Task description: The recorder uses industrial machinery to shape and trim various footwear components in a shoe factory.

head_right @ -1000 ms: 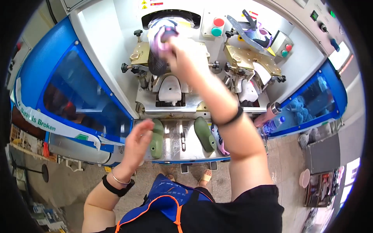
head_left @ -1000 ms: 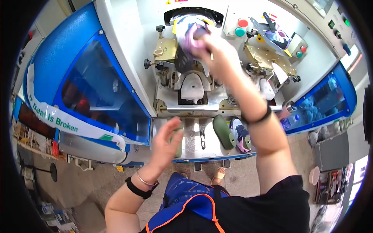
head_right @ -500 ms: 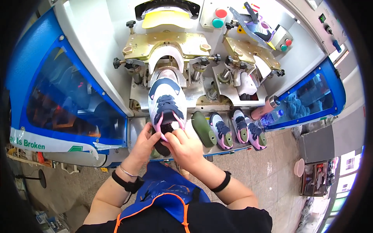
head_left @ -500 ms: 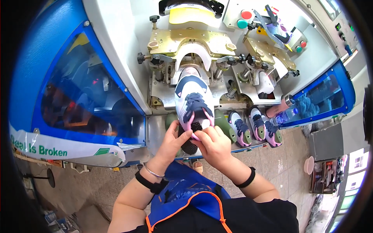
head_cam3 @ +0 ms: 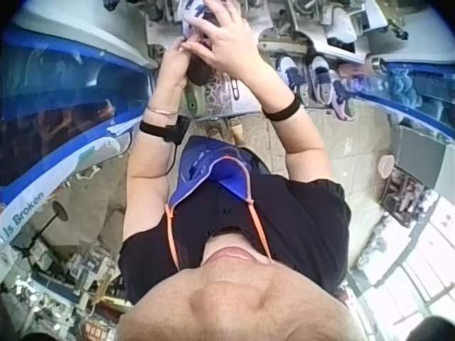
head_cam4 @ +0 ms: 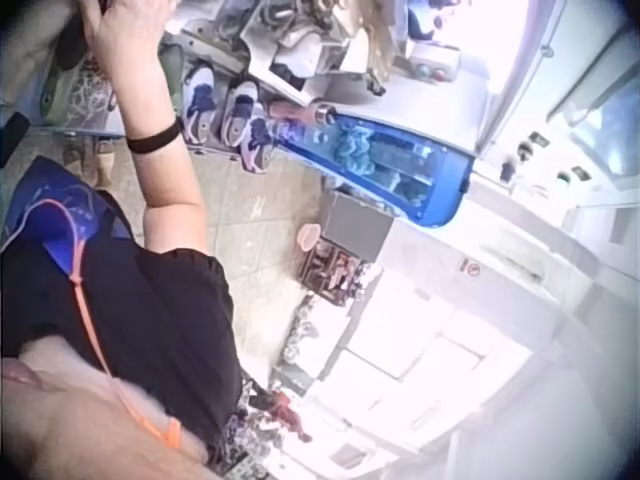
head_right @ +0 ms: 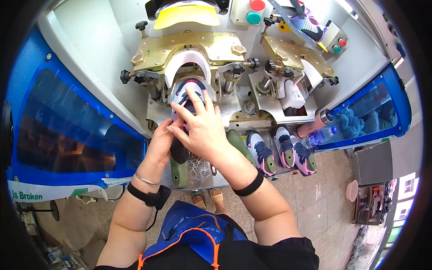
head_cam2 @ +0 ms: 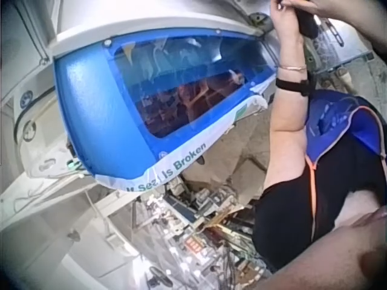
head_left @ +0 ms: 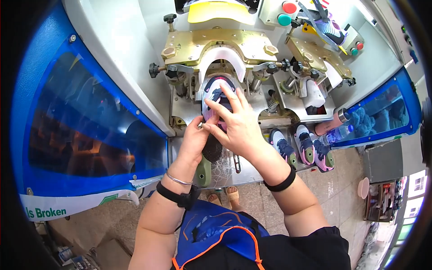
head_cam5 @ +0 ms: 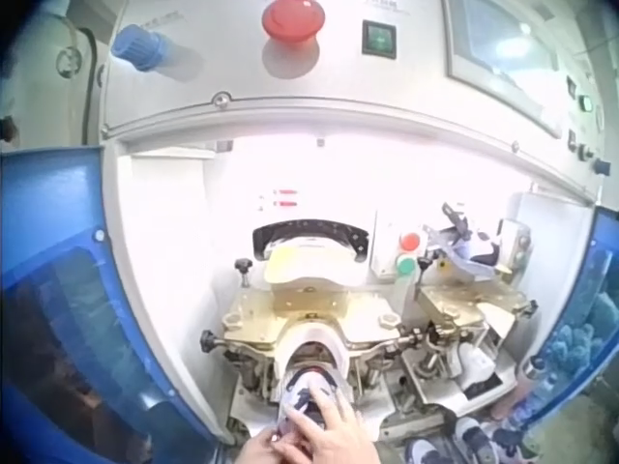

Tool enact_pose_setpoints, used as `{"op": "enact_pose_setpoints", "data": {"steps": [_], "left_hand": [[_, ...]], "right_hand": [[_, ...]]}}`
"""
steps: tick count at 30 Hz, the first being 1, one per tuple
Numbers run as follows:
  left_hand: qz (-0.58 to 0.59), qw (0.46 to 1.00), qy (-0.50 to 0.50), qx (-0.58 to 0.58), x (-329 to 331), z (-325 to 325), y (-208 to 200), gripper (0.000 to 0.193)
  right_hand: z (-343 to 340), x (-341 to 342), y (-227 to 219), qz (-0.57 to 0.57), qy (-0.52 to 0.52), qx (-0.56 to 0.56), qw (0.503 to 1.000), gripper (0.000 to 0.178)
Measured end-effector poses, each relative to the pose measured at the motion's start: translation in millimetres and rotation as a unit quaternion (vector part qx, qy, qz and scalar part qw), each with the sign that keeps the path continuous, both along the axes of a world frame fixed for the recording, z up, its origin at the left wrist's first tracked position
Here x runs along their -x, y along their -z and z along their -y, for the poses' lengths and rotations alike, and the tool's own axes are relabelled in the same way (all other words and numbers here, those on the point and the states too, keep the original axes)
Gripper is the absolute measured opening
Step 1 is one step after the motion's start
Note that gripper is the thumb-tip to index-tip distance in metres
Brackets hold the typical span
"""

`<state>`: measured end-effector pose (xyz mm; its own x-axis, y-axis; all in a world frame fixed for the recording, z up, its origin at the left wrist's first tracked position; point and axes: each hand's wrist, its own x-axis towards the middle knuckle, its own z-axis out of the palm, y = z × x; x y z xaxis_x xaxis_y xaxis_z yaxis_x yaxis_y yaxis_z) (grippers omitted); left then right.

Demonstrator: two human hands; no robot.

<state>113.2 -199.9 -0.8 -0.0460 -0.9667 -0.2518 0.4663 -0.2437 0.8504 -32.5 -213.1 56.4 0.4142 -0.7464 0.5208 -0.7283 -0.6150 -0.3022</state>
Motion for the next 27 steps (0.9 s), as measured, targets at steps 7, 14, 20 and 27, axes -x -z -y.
{"op": "enact_pose_setpoints", "data": {"steps": [7, 14, 20, 27], "left_hand": [[0.027, 0.999, -0.016, 0.01, -2.0, 3.5, 10.7, 0.035], [0.027, 1.0, 0.002, -0.014, -9.8, 7.6, 4.6, 0.038], [0.028, 0.999, -0.007, -0.019, -10.0, 7.2, 4.9, 0.04], [0.025, 0.999, 0.0, -0.026, -8.9, 6.1, 2.9, 0.039]], "right_hand": [[7.5, -7.4, 7.8, 0.065, -0.005, -0.016, 0.998, 0.032], [7.7, -16.4, 8.0, 0.073, 0.014, -0.017, 0.997, 0.029], [8.3, -19.0, 7.6, 0.068, 0.023, -0.007, 0.997, 0.028], [7.1, -17.6, 3.1, 0.068, 0.018, -0.016, 0.997, 0.027]]}}
